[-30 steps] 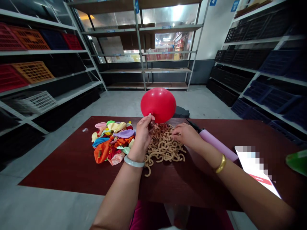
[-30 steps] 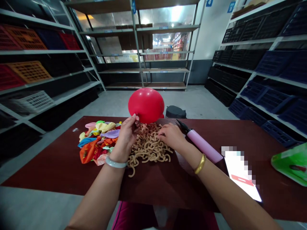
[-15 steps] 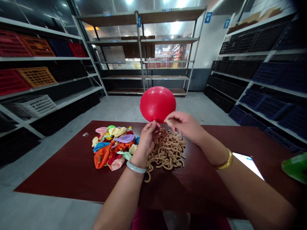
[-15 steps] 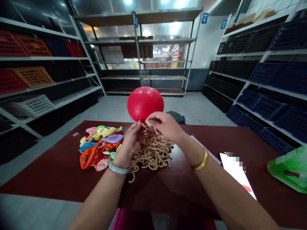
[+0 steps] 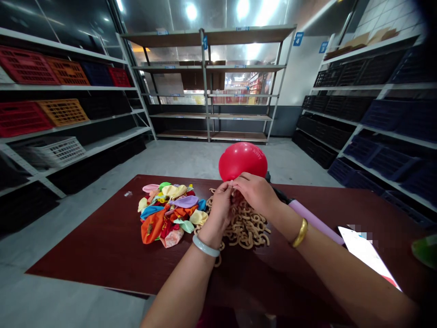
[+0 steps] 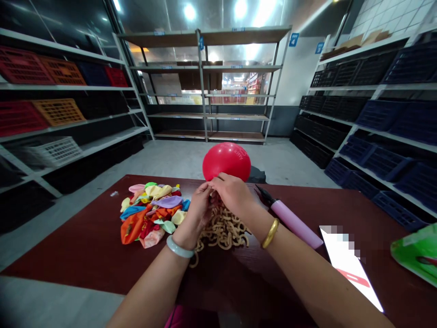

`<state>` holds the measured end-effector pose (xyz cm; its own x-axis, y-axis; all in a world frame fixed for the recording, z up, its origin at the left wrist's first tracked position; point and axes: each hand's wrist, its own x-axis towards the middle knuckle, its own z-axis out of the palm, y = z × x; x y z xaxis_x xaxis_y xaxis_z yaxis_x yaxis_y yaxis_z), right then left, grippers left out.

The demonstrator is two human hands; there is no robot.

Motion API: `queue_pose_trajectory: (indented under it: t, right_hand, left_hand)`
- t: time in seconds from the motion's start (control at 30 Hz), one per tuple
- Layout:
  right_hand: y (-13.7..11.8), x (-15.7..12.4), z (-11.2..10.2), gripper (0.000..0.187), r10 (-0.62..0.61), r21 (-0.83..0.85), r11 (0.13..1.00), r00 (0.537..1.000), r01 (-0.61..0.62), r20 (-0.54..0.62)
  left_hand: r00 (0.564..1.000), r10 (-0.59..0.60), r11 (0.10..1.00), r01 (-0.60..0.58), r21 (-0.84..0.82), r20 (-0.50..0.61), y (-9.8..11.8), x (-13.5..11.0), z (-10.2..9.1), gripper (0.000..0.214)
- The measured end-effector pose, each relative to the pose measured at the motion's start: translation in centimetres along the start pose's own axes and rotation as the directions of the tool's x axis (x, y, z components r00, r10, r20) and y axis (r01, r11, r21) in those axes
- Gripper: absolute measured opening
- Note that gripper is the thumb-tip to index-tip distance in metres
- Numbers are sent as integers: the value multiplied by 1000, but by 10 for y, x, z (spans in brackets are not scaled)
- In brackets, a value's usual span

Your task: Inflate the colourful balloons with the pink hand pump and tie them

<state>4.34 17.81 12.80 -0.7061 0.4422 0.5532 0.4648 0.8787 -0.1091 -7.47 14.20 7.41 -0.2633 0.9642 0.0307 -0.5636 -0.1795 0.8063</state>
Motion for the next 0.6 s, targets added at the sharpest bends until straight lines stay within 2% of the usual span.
queue_pose_trajectory:
  t: [0.13,0.2,0.3,0.37,0.43,0.5,0.6]
  right_hand:
    - [8,15,-1,15,87,188,979,996,-81,-23]
    - [8,28,-1,11,181,358,919,983,-165,-11]
    - [0,51,-4,15,254,626,736,962,-258,99]
    - [-10,61,-10,26,200,765,601,970,-233,138]
    - [-20,63,-19,31,151,838,510,979,-193,134]
    - [-23,53,-28,28,160,846,493,977,-201,139]
    - [-12,26,-30,37,269,755,575,944,-316,191]
  left_hand:
    - [1000,14,999,-15,43,4,1,1,-1,26]
    - [999,51,994,-52,95,14,1,1,0,26]
    - [997,69,993,-71,90,29,2,-1,2,26]
    - [999,47,998,-47,28,21,4,-2,3,23]
    - [1000,24,999,-24,-31,16,8,-3,3,21]
    - [1000,16,998,-15,-57,12,13,-3,3,22]
    - [1000,11,997,-10,-74,14,22,-4,5,26]
